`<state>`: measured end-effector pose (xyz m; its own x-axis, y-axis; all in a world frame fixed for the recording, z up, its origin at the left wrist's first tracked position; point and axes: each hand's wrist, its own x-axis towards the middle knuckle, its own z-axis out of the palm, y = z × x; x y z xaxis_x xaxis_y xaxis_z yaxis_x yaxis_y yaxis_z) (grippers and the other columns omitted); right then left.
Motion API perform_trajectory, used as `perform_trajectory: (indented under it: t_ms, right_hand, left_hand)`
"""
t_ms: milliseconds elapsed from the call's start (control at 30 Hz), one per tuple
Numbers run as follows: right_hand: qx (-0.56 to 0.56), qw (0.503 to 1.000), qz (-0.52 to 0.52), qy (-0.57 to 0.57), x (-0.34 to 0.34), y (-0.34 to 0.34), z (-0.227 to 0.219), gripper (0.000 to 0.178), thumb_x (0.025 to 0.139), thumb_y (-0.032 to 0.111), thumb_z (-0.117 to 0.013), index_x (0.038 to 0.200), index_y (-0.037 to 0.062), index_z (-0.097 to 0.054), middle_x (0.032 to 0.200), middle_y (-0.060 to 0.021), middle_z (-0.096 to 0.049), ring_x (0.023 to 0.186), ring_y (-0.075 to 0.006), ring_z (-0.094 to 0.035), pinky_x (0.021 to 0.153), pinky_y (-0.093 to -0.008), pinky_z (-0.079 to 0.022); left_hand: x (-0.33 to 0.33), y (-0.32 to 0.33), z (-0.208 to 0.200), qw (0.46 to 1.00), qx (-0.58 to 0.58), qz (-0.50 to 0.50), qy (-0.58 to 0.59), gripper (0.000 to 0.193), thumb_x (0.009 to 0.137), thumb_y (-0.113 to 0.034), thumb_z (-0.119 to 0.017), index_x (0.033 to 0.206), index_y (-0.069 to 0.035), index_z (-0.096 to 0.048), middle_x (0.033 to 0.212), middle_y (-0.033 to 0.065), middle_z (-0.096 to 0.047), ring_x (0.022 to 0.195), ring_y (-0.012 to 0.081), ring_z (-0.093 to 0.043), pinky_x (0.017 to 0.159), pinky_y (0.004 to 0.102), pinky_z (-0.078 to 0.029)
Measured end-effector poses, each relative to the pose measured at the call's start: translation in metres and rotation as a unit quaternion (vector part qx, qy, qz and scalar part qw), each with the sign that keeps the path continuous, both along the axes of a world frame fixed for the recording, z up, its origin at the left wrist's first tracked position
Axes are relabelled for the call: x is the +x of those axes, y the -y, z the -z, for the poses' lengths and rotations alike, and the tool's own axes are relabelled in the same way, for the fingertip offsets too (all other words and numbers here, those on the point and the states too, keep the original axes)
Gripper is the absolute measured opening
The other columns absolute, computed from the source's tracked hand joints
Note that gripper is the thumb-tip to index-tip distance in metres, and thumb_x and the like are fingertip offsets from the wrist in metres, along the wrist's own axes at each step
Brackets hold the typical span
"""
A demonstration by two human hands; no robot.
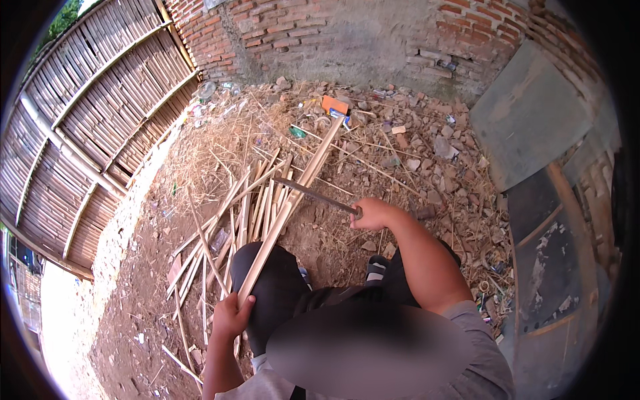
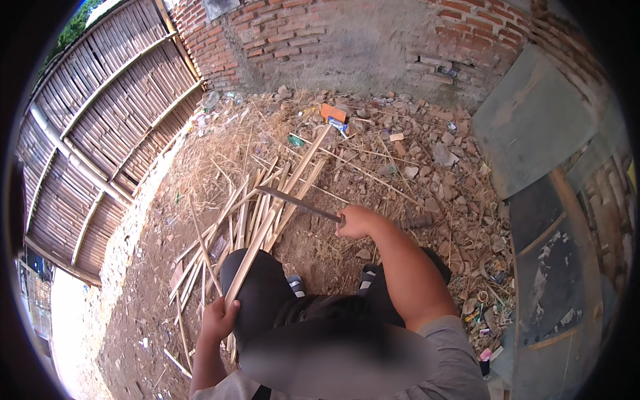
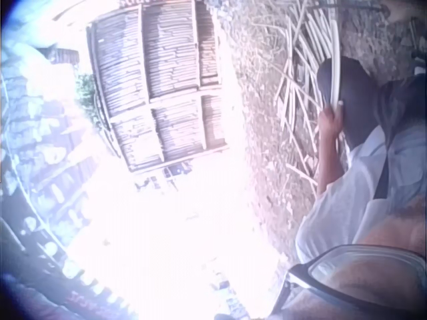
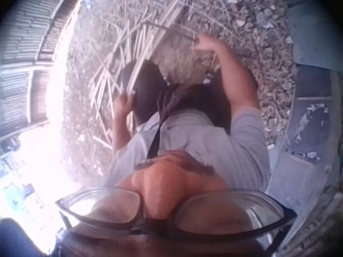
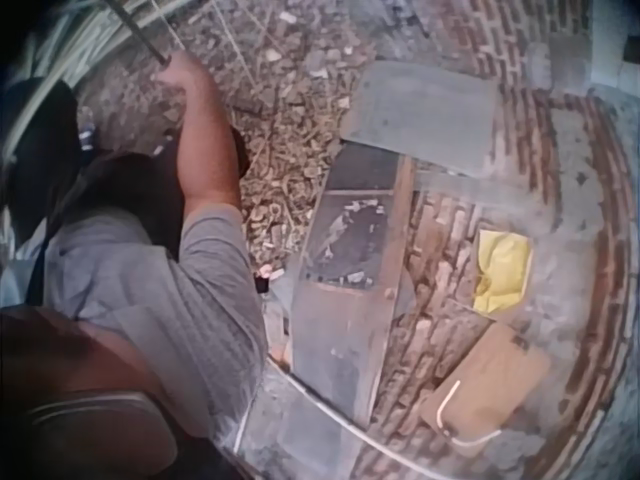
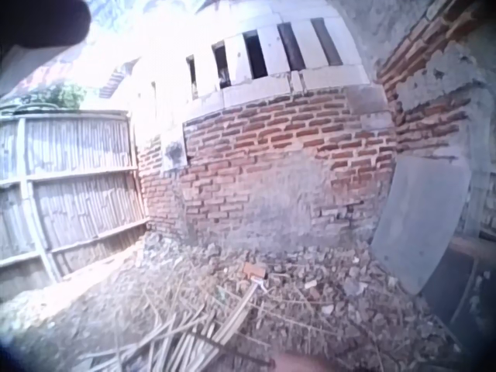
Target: The person splits a bamboo stick using a blade while sitting on the ground.
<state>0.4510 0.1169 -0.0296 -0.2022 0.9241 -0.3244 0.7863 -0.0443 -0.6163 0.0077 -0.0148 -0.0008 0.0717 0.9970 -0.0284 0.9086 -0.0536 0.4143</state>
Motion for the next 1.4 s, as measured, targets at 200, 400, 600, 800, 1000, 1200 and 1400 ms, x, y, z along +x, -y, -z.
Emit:
perform_trajectory:
  t_ms: [200,400,600,800,1000,1200,1400]
  right_hand:
    - [-0.023,0.999,0.021,-0.023,-0.004,0.006,-0.012,0.03,0.077,0.028,-0.078,0.098,0.0079,-0.071,0.093,-0.0121,-0.071,0.09,-0.028,-0.068,0.082,-0.0402,-0.052]
    - [-0.02,0.999,0.02,-0.027,-0.005,0.007,-0.013,0.03,0.078,0.028,-0.078,0.099,0.0077,-0.071,0.096,-0.0118,-0.072,0.093,-0.0267,-0.069,0.083,-0.0392,-0.052]
    - [-0.008,0.999,0.013,-0.039,-0.004,0.004,-0.001,0.031,0.077,0.028,-0.078,0.099,0.008,-0.071,0.095,-0.0121,-0.071,0.093,-0.0272,-0.068,0.084,-0.0387,-0.052]
    - [-0.005,0.999,0.005,-0.035,-0.003,0.001,0.006,0.028,0.079,0.029,-0.079,0.099,0.0093,-0.07,0.096,-0.0092,-0.071,0.091,-0.0247,-0.067,0.081,-0.0384,-0.051]
    - [0.016,0.999,0.009,-0.044,-0.003,0.001,0.007,0.029,0.076,0.029,-0.079,0.096,0.0091,-0.071,0.092,-0.0115,-0.072,0.09,-0.0272,-0.069,0.082,-0.0387,-0.052]
    - [0.017,0.999,0.019,-0.028,-0.008,0.004,-0.002,0.029,0.077,0.029,-0.08,0.097,0.0081,-0.072,0.094,-0.0122,-0.073,0.091,-0.0275,-0.07,0.083,-0.0387,-0.053]
    - [0.017,0.999,0.002,-0.038,-0.004,-0.001,0.01,0.03,0.078,0.031,-0.08,0.098,0.0097,-0.07,0.093,-0.0099,-0.07,0.089,-0.025,-0.067,0.081,-0.0387,-0.051]
  left_hand:
    - [-0.001,0.0,0.003,1.0,0.0,0.001,-0.003,0.053,0.09,-0.048,-0.066,0.072,0.002,-0.058,0.064,0.0252,-0.06,0.066,0.0456,-0.063,0.061,0.0513,-0.047]
    - [-0.002,0.0,0.004,1.0,0.003,0.003,0.001,0.053,0.09,-0.049,-0.065,0.074,0.002,-0.059,0.065,0.0255,-0.061,0.067,0.046,-0.064,0.062,0.0512,-0.048]
    - [0.001,-0.001,0.0,1.0,-0.006,0.003,-0.007,0.052,0.09,-0.047,-0.065,0.076,0.002,-0.06,0.066,0.0255,-0.062,0.068,0.0455,-0.064,0.062,0.0506,-0.048]
    - [0.001,-0.001,0.002,1.0,-0.001,-0.002,0.001,0.05,0.09,-0.046,-0.066,0.077,0.002,-0.061,0.066,0.0248,-0.062,0.067,0.0444,-0.064,0.061,0.0497,-0.048]
    - [0.0,-0.001,0.004,1.0,-0.001,0.0,0.03,0.048,0.09,-0.044,-0.067,0.076,0.001,-0.06,0.064,0.0226,-0.06,0.063,0.0412,-0.063,0.06,0.0476,-0.047]
    - [-0.001,-0.001,0.006,0.999,-0.016,-0.017,0.028,0.048,0.09,-0.044,-0.068,0.076,0.001,-0.06,0.064,0.0221,-0.06,0.063,0.0394,-0.063,0.059,0.0464,-0.047]
    - [-0.001,-0.001,0.01,0.999,-0.016,-0.03,0.036,0.047,0.089,-0.044,-0.069,0.076,0.001,-0.06,0.064,0.0212,-0.06,0.061,0.0377,-0.062,0.058,0.0452,-0.046]
